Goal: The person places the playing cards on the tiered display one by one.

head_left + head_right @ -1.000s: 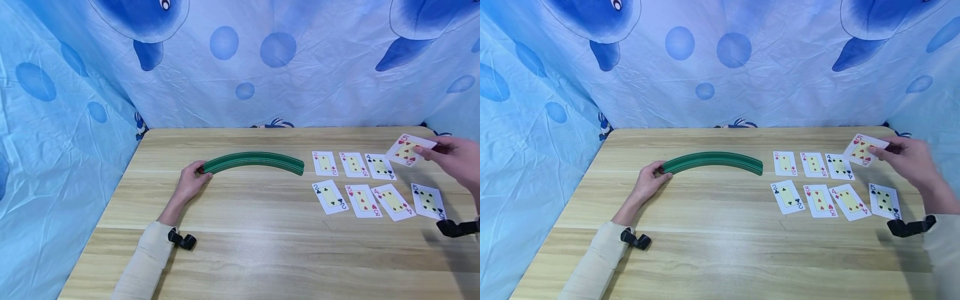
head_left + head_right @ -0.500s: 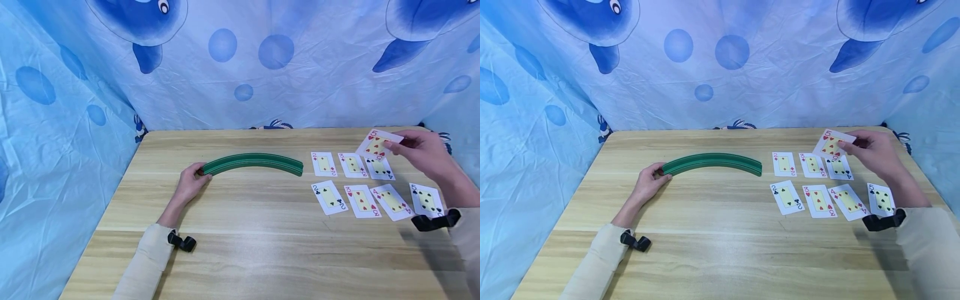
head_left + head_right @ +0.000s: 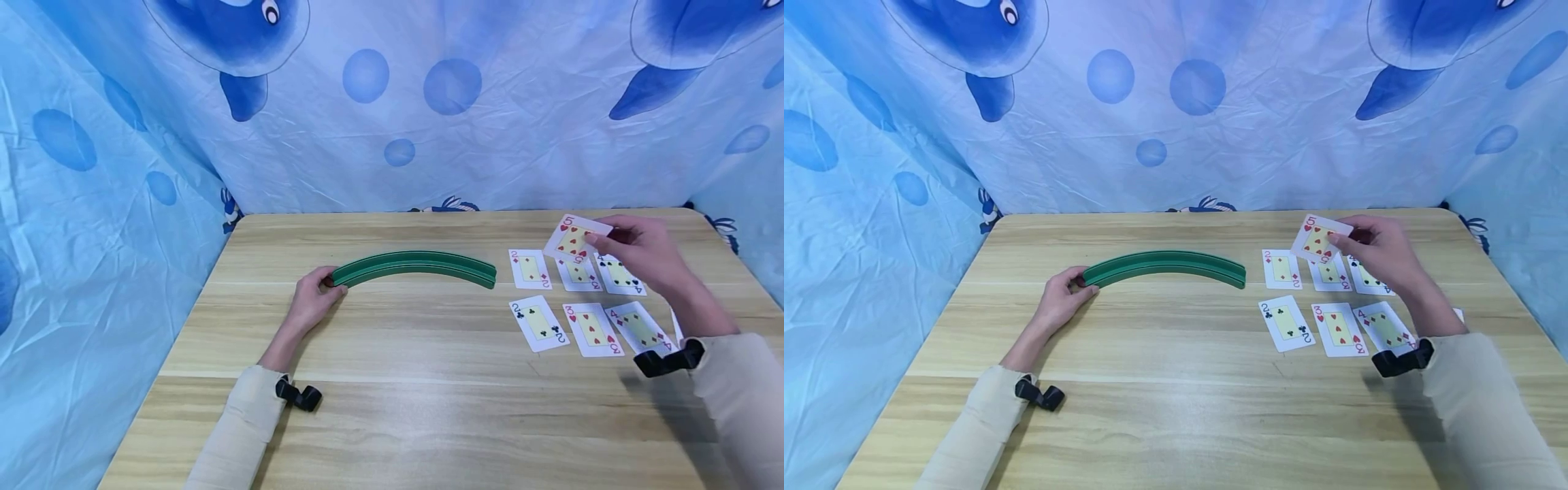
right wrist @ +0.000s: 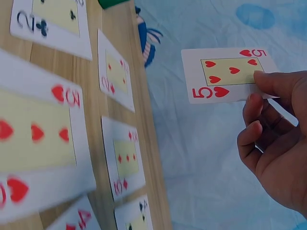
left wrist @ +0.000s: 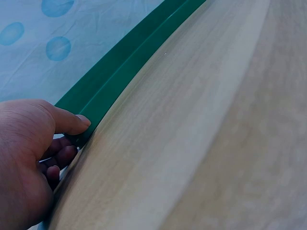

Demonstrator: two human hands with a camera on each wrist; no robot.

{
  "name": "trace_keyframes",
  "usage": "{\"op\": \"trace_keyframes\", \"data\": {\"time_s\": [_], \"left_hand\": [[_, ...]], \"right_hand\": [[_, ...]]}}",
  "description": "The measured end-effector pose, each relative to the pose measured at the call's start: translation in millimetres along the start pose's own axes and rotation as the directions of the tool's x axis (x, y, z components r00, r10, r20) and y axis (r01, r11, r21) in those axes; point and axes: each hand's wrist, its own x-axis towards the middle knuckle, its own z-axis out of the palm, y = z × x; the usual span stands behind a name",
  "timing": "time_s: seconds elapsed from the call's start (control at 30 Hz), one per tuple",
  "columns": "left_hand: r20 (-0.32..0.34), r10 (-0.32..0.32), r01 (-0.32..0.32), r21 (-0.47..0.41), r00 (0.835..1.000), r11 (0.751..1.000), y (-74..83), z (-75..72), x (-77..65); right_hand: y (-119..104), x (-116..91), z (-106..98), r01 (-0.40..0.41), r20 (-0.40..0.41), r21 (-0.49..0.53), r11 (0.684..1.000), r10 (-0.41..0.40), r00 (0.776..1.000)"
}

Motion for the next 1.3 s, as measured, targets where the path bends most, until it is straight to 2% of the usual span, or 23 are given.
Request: {"op": "trace_keyframes", "data": {"time_s": [0.27, 0.67, 1.03, 1.3], "left_hand": [[0.0, 0.001, -0.001, -0.004, 1.0, 1.0, 0.2, 0.2, -0.4], [-0.003, 0.005, -0.005, -0.005, 1.0, 1.0, 0.1, 0.7, -0.3], [-0.004, -0.001, 0.001, -0.001, 1.0, 1.0, 0.4, -0.5, -0.5], [0.0, 0.019, -0.019, 0.001, 1.0, 1.0, -0.6, -0.8, 0.0]], "right_hand": [[-21, 7, 24, 0.032, -0.001, 0.057, 0.998, -0.032, 0.999], [-53, 22, 61, 0.06, 0.048, 0.135, 0.989, -0.067, 0.997], [-75, 37, 91, 0.149, 0.095, 0.24, 0.959, -0.176, 0.98], [-93, 47, 110, 0.118, 0.113, 0.29, 0.95, -0.157, 0.981]]}}
